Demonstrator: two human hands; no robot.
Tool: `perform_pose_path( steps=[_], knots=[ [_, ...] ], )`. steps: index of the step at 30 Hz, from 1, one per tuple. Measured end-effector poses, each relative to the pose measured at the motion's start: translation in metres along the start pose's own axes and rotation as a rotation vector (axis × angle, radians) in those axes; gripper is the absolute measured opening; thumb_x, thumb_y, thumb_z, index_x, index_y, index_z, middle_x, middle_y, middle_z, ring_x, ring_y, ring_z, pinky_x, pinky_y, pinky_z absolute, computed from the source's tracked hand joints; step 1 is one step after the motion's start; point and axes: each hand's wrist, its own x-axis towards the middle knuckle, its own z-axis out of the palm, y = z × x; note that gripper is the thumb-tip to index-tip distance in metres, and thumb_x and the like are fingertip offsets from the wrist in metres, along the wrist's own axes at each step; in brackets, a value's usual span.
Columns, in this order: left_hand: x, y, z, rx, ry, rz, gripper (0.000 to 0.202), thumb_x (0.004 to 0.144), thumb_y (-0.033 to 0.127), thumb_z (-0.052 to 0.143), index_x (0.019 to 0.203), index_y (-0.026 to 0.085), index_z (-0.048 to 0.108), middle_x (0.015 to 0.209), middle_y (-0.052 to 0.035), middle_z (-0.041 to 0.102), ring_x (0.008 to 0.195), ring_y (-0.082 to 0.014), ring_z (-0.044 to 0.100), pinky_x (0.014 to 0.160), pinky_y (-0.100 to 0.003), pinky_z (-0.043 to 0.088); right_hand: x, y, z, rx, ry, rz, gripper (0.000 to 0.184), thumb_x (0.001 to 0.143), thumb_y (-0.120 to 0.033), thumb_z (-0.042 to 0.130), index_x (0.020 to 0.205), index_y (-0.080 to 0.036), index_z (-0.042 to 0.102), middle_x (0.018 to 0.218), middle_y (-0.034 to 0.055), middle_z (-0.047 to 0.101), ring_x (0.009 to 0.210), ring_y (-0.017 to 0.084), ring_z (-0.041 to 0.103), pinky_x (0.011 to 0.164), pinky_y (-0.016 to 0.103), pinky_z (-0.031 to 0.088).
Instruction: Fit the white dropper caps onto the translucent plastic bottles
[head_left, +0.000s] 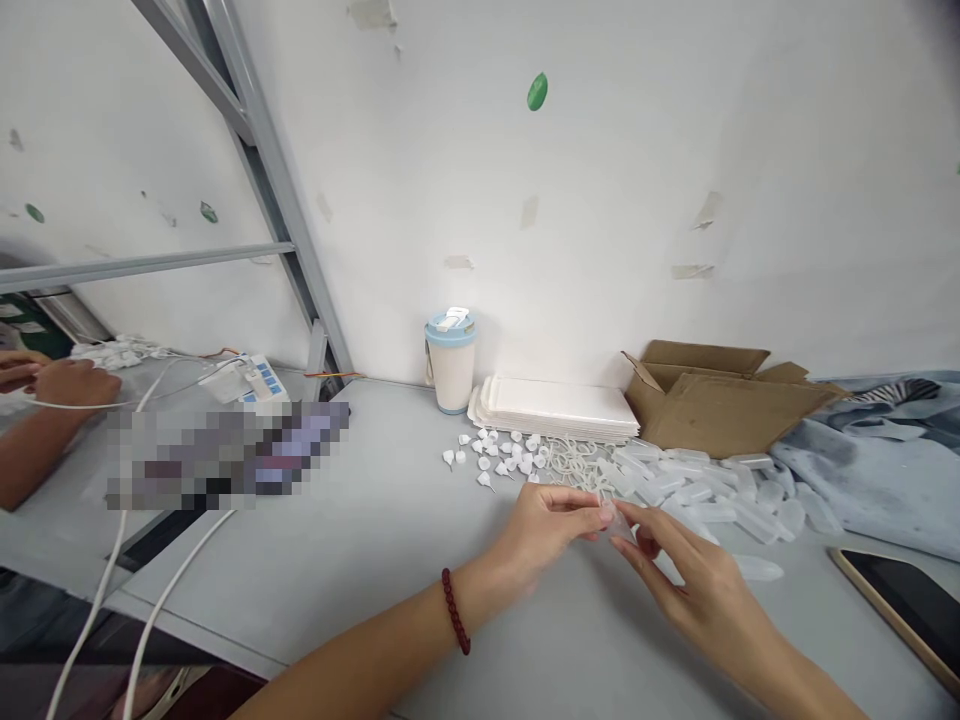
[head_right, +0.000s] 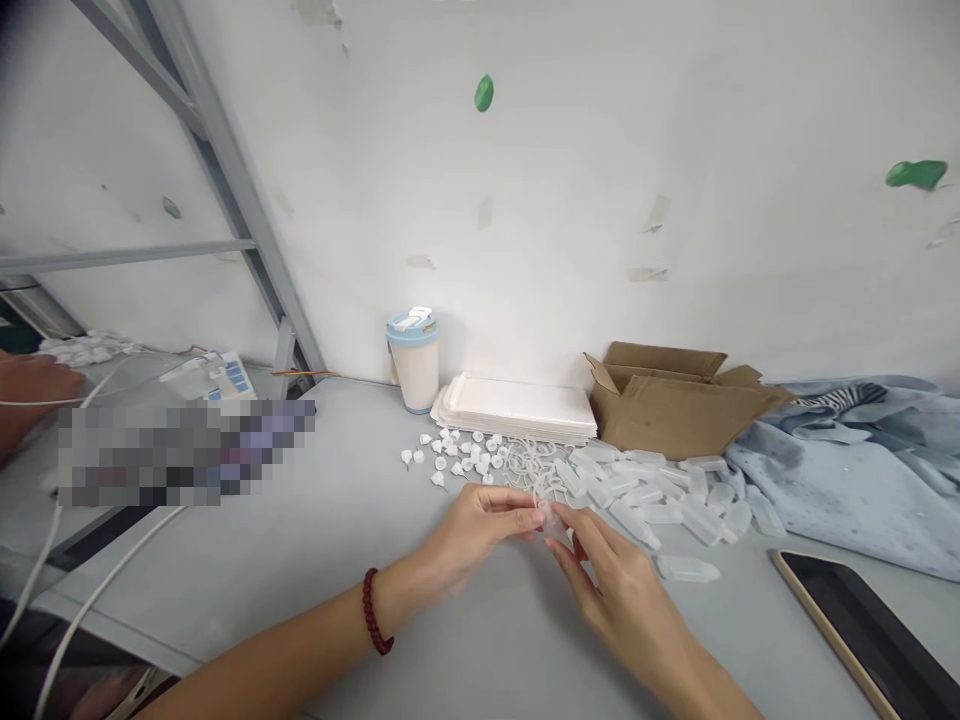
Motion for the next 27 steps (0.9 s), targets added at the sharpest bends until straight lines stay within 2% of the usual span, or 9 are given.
perform_pose_path(
  steps=[6,11,12,14,16,17,19,22,27],
  knots=[
    [0.003,-0.001,-0.005,0.115,-0.104,0.046,0.016,0.069,0.028,0.069,0.075,0.013,0.071,0.072,-0.0025,0.065,0.073,-0.0151,0.059,0.075,-0.028,0.045,0.001,-0.008,0.000,0.139,-0.052,0.198,0.022,0.089,-0.027,0.048,0.109,-0.019,0.053,0.070,0.0011,0.061,0.055,0.013,0.056,0.048,0.023,0.046],
    [0.007,-0.005,-0.011,0.433,-0.219,0.121,0.024,0.083,0.030,0.052,0.075,0.013,0.067,0.072,-0.0033,0.064,0.073,-0.0168,0.060,0.068,-0.028,0.048,0.007,-0.015,0.003,0.294,-0.088,0.385,0.027,0.087,-0.031,0.049,0.106,-0.015,0.058,0.072,0.0032,0.065,0.056,0.014,0.058,0.049,0.024,0.049],
    [0.007,-0.007,-0.012,0.547,-0.205,0.167,0.025,0.085,0.029,0.049,0.075,0.013,0.066,0.072,-0.0033,0.064,0.072,-0.0174,0.060,0.068,-0.029,0.049,0.008,-0.014,0.004,0.303,-0.087,0.398,0.030,0.086,-0.032,0.049,0.108,-0.014,0.059,0.072,0.0036,0.065,0.056,0.014,0.058,0.049,0.024,0.049],
    [0.007,-0.010,-0.013,0.829,-0.079,0.321,0.024,0.087,0.025,0.045,0.083,0.014,0.066,0.076,-0.0049,0.066,0.076,-0.0200,0.061,0.072,-0.035,0.050,0.009,-0.012,0.006,0.302,-0.076,0.405,0.033,0.086,-0.032,0.049,0.109,-0.012,0.060,0.073,0.0047,0.066,0.057,0.014,0.058,0.050,0.026,0.049],
    [0.006,-0.011,-0.014,1.110,0.097,0.575,0.023,0.087,0.020,0.043,0.098,0.014,0.063,0.090,-0.0090,0.066,0.086,-0.0239,0.060,0.080,-0.043,0.048,0.010,-0.009,0.007,0.289,-0.050,0.408,0.034,0.085,-0.031,0.049,0.109,-0.010,0.061,0.074,0.0056,0.066,0.058,0.015,0.058,0.052,0.027,0.049],
    [0.004,-0.012,-0.014,1.213,0.122,0.713,0.025,0.087,0.018,0.043,0.105,0.014,0.060,0.098,-0.0112,0.065,0.093,-0.0252,0.058,0.083,-0.045,0.047,0.010,-0.008,0.007,0.285,-0.032,0.416,0.034,0.085,-0.030,0.050,0.109,-0.010,0.062,0.074,0.0059,0.066,0.058,0.015,0.058,0.053,0.027,0.049],
    [0.000,-0.011,-0.014,1.333,0.033,0.910,0.032,0.087,0.015,0.043,0.118,0.012,0.052,0.112,-0.0142,0.060,0.105,-0.0256,0.054,0.089,-0.044,0.046,0.010,-0.007,0.007,0.285,0.008,0.442,0.033,0.085,-0.030,0.050,0.108,-0.010,0.062,0.074,0.0060,0.066,0.057,0.015,0.057,0.052,0.027,0.048],
    [-0.004,-0.010,-0.011,1.474,-0.101,1.014,0.045,0.085,0.020,0.051,0.128,0.008,0.042,0.122,-0.0175,0.053,0.116,-0.0284,0.047,0.095,-0.045,0.043,0.010,-0.009,0.006,0.311,0.044,0.470,0.029,0.084,-0.029,0.051,0.104,-0.011,0.061,0.074,0.0050,0.065,0.057,0.014,0.057,0.050,0.026,0.047],
    [-0.003,-0.014,-0.008,1.619,-0.058,1.152,0.043,0.084,0.023,0.056,0.121,0.004,0.047,0.115,-0.0180,0.058,0.112,-0.0312,0.050,0.090,-0.046,0.046,0.009,-0.018,0.005,0.353,0.039,0.496,0.021,0.083,-0.027,0.051,0.098,-0.014,0.060,0.075,0.0042,0.065,0.056,0.014,0.058,0.049,0.024,0.046]
  ],
)
